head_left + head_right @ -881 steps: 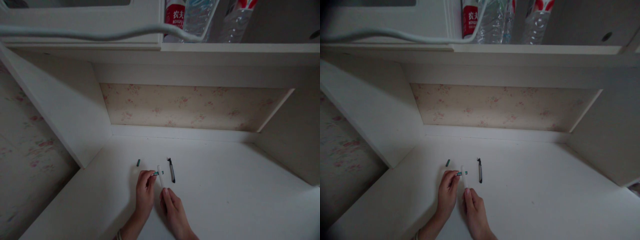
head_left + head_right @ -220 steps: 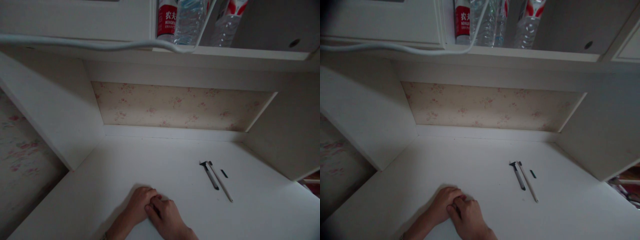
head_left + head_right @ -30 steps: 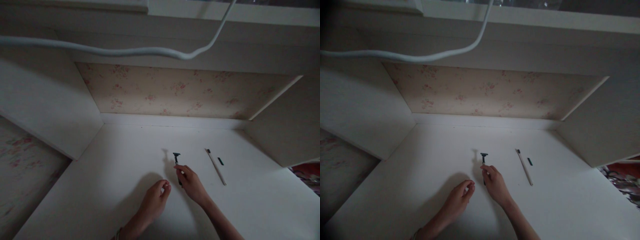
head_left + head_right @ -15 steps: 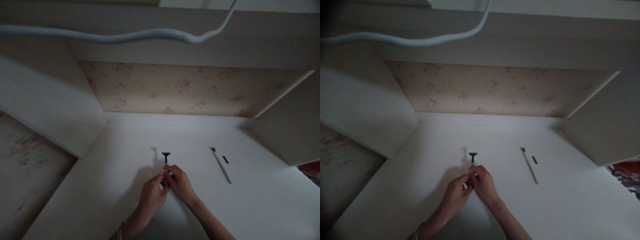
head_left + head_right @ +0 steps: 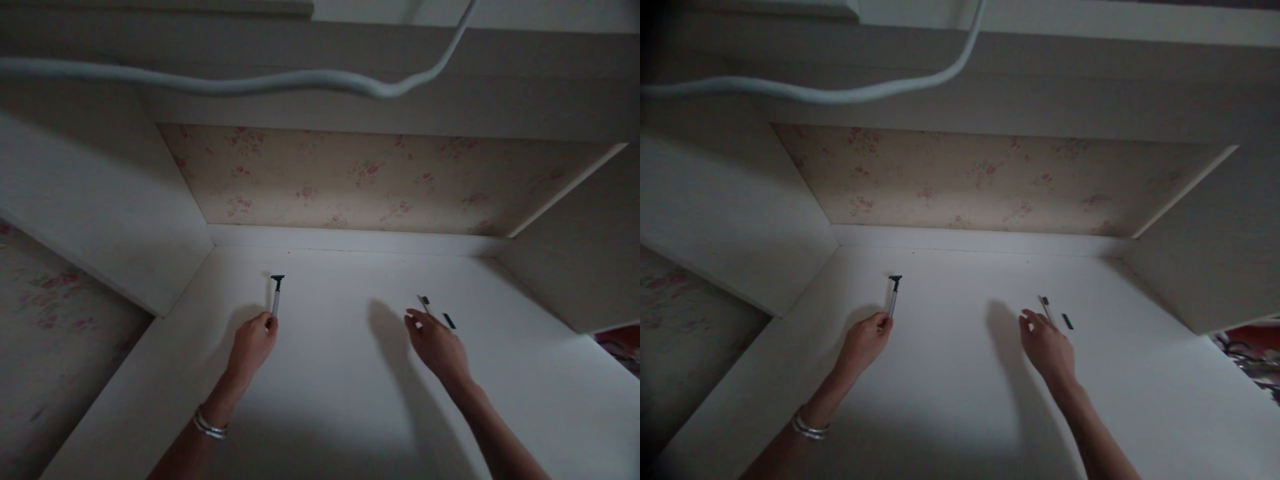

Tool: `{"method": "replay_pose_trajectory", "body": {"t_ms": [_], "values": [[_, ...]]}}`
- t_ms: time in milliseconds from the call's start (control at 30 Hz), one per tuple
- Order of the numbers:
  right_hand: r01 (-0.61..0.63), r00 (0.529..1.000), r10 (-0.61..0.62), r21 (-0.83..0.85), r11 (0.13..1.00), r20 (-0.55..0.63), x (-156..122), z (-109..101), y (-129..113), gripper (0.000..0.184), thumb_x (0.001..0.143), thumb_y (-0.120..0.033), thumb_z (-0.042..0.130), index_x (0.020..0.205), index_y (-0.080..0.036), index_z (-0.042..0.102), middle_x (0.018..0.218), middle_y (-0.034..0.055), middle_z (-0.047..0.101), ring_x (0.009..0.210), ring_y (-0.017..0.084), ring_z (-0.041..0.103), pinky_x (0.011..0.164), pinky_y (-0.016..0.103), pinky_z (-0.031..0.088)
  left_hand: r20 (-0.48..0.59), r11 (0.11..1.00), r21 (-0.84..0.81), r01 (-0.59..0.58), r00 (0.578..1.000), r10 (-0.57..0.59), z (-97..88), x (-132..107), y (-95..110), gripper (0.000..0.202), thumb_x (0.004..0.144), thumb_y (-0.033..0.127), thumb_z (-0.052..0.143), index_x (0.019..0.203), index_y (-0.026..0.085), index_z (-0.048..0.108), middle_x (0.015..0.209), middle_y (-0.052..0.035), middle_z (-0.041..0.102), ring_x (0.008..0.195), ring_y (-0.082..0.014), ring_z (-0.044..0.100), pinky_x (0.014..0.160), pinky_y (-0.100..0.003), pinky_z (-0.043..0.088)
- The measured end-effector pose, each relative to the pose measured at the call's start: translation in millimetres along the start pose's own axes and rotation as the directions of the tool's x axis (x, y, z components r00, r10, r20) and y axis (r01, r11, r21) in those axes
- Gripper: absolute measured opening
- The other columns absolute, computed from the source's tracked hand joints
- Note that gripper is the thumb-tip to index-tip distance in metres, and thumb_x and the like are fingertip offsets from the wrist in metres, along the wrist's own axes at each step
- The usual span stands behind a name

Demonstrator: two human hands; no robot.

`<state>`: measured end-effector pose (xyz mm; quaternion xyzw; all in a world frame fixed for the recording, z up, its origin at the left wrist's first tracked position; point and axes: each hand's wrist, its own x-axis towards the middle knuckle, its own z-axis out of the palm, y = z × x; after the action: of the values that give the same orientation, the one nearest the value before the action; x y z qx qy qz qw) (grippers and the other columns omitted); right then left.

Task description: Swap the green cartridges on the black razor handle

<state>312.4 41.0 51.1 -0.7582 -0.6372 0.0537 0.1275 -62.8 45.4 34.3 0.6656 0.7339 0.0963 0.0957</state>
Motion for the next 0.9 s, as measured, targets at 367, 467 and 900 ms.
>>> {"method": "replay_pose_trajectory", "body": {"t_ms": [367, 467, 900], "values": [[-0.048, 0.961, 0.098, -0.192, 0.98, 0.26, -2.3, 10.8, 75.9, 0.035, 0.094, -0.022, 0.038, 0.122, -0.013, 0.057, 0.112, 0.016, 0.063, 0.095, 0.029, 0.064, 0.074, 0.036, 0.047, -0.028, 0.967, 0.23, 0.11, 0.994, -0.106, -9.9, 32.5, -51.3, 0.033, 0.088, 0.028, 0.04, 0.079, 0.013, 0.067, 0.077, -0.0152, 0.069, 0.072, -0.0282, 0.066, 0.064, -0.033, 0.044], [-0.028, 0.967, 0.069, -0.164, 0.986, 0.246, -0.7, 13.0, 58.5, 0.037, 0.094, -0.017, 0.034, 0.124, -0.01, 0.055, 0.109, 0.0173, 0.064, 0.092, 0.029, 0.065, 0.073, 0.036, 0.047, -0.038, 0.963, 0.251, 0.094, 0.995, -0.088, -7.4, 29.5, -55.1, 0.033, 0.088, 0.029, 0.041, 0.079, 0.012, 0.068, 0.078, -0.0152, 0.069, 0.072, -0.0284, 0.066, 0.065, -0.034, 0.045], [0.437, 0.858, -0.447, 0.095, 0.894, 0.254, -16.8, 45.5, -170.5, 0.03, 0.096, -0.013, 0.042, 0.124, -0.017, 0.053, 0.105, 0.0116, 0.064, 0.086, 0.023, 0.067, 0.076, 0.029, 0.05, -0.157, 0.979, 0.188, 0.085, 0.986, -0.056, 0.8, 6.5, -59.7, 0.034, 0.093, 0.033, 0.037, 0.086, 0.017, 0.065, 0.083, -0.0082, 0.07, 0.072, -0.0209, 0.065, 0.061, -0.027, 0.04]]}}
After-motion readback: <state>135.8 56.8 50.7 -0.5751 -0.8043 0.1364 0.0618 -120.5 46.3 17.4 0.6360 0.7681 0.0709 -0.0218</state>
